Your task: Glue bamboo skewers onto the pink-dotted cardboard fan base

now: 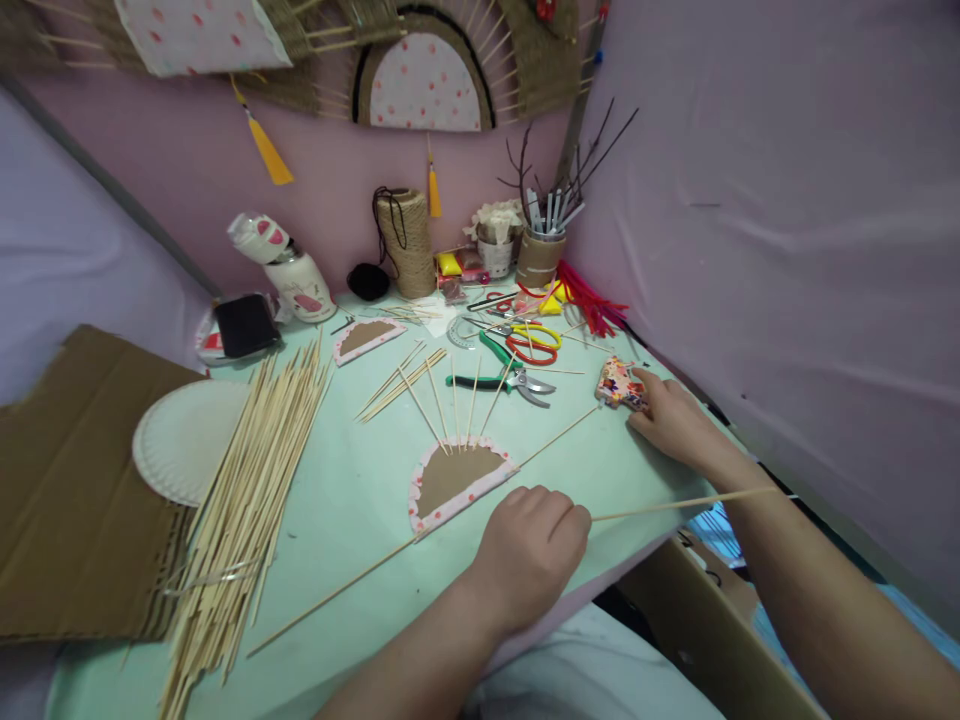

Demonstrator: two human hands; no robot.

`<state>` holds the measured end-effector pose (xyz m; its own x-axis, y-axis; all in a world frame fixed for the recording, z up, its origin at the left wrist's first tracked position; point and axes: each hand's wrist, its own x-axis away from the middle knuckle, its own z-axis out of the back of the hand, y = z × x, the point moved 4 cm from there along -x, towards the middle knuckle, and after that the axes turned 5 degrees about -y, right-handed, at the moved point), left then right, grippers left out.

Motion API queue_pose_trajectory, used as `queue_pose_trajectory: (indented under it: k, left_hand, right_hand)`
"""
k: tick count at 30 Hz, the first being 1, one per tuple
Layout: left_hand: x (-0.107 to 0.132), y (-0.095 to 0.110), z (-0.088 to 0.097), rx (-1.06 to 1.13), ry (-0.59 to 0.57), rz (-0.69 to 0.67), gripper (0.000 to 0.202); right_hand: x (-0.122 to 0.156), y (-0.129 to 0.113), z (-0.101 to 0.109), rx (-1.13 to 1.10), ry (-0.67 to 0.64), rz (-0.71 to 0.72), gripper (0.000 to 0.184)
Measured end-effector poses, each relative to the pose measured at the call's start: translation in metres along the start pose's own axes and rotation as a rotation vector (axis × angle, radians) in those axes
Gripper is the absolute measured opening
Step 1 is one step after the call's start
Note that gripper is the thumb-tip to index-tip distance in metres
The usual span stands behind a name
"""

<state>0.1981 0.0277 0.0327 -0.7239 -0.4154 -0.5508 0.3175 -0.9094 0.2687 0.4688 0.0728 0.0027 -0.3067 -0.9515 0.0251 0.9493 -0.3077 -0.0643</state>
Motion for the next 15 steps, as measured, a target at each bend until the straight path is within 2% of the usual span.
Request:
queue_pose_trajectory:
  k: [7,12,15]
  left_hand:
    - [0.0,0.0,0.0,0.01,0.016,0.001,0.02]
    - [0.001,0.002,0.0,0.048,0.047,-0.032,0.018]
    - [0.0,0.004,0.003,0.05,0.064,-0.052,0.017]
  right_hand:
    - [0.018,0.002,0.021,-0.152,0.098,-0.159,0.057]
    - [0.04,0.004,0.035,-0.537,0.284,-0.244,0.055]
    - [0.049,0.0,0.034,-0.762,0.273,-0.315,0.052]
